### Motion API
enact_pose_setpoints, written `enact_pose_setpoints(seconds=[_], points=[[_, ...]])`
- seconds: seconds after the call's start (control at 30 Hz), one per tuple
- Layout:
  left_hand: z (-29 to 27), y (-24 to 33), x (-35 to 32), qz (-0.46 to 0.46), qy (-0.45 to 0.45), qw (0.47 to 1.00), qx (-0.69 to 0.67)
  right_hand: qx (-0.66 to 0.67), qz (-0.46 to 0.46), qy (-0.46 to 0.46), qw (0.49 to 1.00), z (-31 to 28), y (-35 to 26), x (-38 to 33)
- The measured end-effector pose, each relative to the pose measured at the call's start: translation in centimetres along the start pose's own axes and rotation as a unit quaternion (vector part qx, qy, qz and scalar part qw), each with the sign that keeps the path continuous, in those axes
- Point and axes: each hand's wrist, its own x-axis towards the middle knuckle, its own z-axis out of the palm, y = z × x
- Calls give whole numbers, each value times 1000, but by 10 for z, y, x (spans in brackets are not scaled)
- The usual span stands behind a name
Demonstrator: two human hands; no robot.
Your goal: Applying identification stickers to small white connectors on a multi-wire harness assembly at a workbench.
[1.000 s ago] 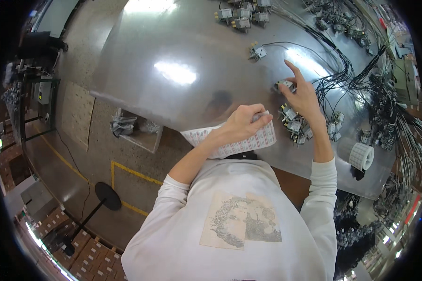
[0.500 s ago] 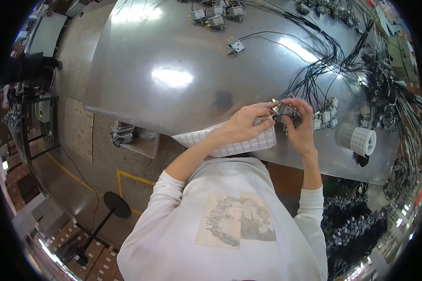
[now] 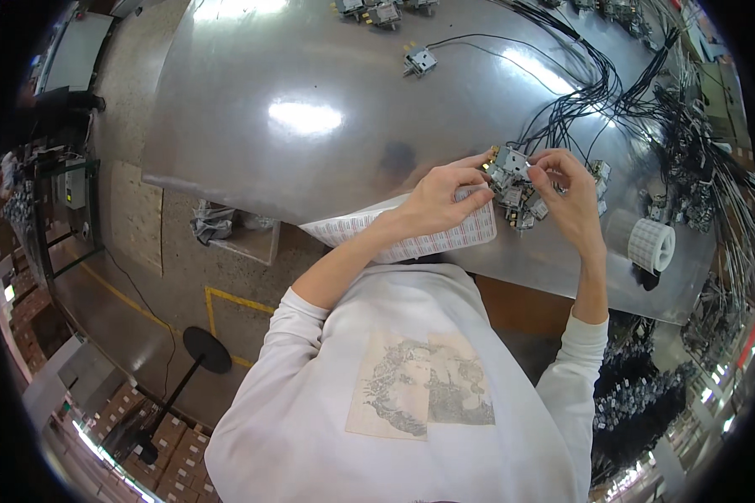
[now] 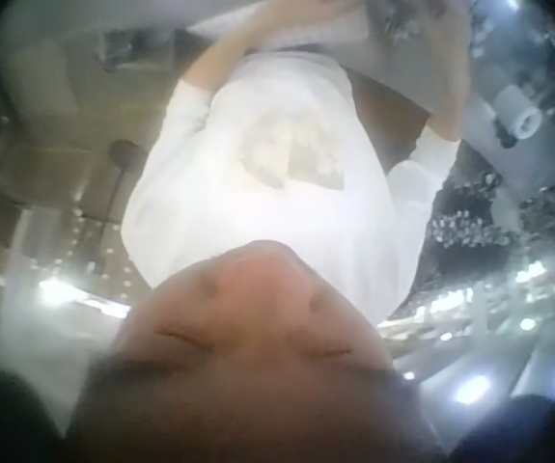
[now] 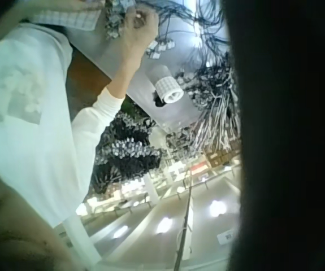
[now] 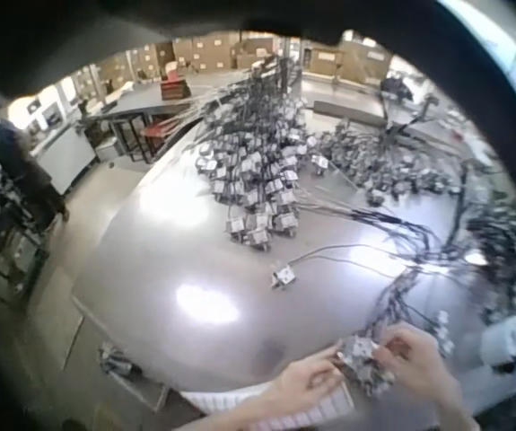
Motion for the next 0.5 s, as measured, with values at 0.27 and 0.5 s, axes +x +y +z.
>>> enact_pose_setpoints(seconds=[0.27, 0.5], points=[[1, -7, -1, 22, 12, 999, 22, -90, -23, 7, 996, 9, -4, 14], [1, -6, -2, 13, 3, 1000, 9, -80, 10, 14, 997, 12, -1, 16]])
